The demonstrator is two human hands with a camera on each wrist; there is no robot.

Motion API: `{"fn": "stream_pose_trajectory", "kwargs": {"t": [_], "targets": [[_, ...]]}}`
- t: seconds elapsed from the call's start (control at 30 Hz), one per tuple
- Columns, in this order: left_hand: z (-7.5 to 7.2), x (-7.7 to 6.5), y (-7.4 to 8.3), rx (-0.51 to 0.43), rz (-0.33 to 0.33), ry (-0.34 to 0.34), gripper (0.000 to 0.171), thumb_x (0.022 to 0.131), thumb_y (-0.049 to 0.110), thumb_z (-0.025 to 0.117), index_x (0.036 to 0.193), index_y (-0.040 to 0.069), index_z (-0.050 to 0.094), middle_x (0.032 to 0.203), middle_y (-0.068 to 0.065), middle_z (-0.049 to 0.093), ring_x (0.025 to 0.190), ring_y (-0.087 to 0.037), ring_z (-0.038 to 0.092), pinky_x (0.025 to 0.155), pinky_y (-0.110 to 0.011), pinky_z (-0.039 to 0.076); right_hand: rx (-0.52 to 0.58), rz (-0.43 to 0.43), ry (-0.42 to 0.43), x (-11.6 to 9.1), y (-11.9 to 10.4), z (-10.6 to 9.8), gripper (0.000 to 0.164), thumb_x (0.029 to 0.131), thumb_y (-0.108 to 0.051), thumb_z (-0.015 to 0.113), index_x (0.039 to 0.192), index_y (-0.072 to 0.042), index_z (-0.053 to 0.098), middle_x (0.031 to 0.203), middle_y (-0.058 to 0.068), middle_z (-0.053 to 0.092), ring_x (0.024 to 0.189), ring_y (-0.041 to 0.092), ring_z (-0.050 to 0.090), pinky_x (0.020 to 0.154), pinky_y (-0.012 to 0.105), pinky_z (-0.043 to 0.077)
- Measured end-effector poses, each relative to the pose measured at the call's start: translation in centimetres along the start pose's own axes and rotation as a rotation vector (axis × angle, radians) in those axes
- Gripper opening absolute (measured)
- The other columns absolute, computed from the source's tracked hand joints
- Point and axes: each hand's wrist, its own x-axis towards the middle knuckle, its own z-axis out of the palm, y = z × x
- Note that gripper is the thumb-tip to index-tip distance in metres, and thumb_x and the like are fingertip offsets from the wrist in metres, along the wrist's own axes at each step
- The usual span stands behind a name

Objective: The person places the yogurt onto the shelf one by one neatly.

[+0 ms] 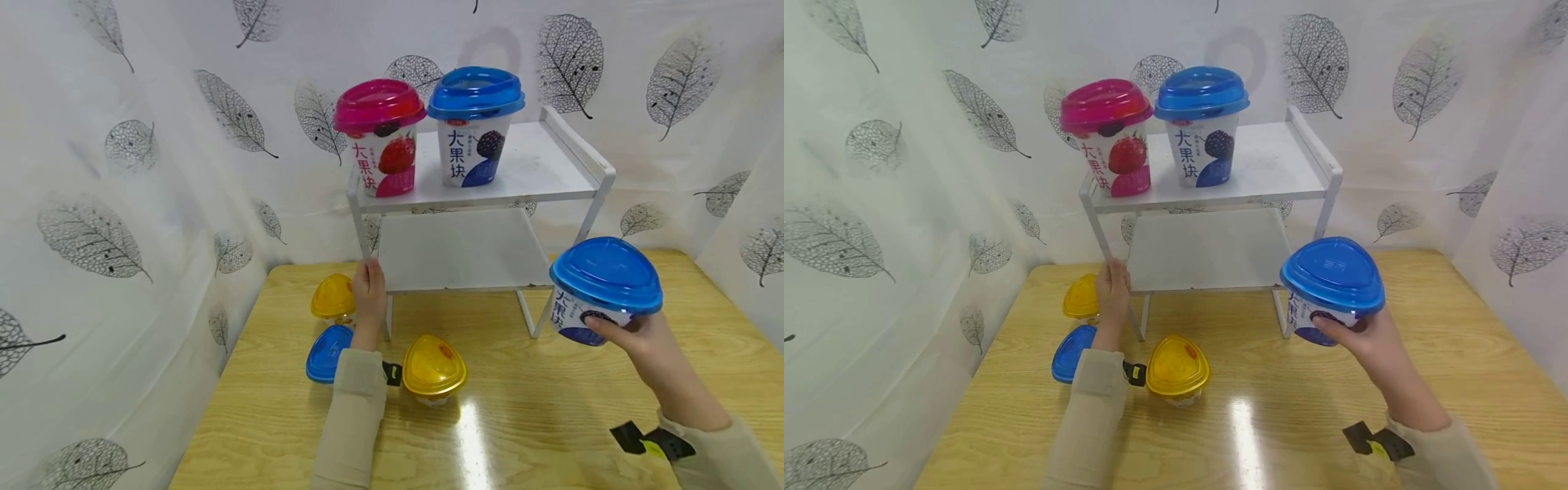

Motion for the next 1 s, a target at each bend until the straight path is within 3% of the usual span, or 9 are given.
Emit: {"fn": "stream_pose_trajectory", "kwargs": {"t": [0.23,0.6,0.73,0.83,1.0], "targets": [[0.0,0.1,0.2,0.006,0.001,0.008,0.049,0.09,0.048,0.03,0.068,0.005,0.034,0.057,0.006,0.027,0.049,-0.008,0.026,0.047,-0.021,0.021,0.082,-0.076,-0.006,1.1,-1.3,0.3,0.071,0.078,0.018,0.05,0.137,-0.009,0.022,0.125,0.003,0.04,0.109,0.011,0.043,0.077,0.015,0.042],[0.0,0.0,0.3,0.009,0.008,0.008,0.05,0.088,0.051,0.03,0.067,0.005,0.032,0.056,0.005,0.026,0.048,-0.007,0.025,0.046,-0.021,0.02,0.106,-0.153,-0.016,2.8,-3.6,0.5,0.069,0.078,0.018,0.049,0.136,-0.006,0.024,0.126,0.007,0.041,0.109,0.015,0.045,0.079,0.016,0.042],[0.1,0.2,-1.6,0.016,0.0,0.012,0.053,0.087,0.055,0.03,0.067,0.006,0.033,0.056,0.005,0.027,0.047,-0.01,0.026,0.045,-0.022,0.02,0.154,-0.213,-0.057,3.3,-4.4,0.4,0.067,0.077,0.02,0.047,0.136,-0.003,0.024,0.127,0.01,0.041,0.111,0.017,0.045,0.081,0.019,0.042],[0.1,0.2,-1.8,0.012,0.013,0.017,0.052,0.088,0.054,0.03,0.067,0.006,0.033,0.056,0.005,0.027,0.046,-0.009,0.026,0.045,-0.022,0.02,0.207,-0.255,-0.067,3.6,-4.9,0.3,0.066,0.077,0.021,0.047,0.135,-0.001,0.024,0.127,0.012,0.042,0.112,0.019,0.045,0.083,0.02,0.041],[0.0,0.1,0.3,0.003,0.021,0.021,0.051,0.089,0.05,0.03,0.067,0.005,0.033,0.056,0.006,0.027,0.048,-0.007,0.026,0.046,-0.02,0.02,0.295,-0.302,-0.015,4.2,-5.9,0.5,0.064,0.077,0.02,0.047,0.134,0.002,0.025,0.126,0.017,0.042,0.113,0.025,0.043,0.086,0.024,0.041]]}}
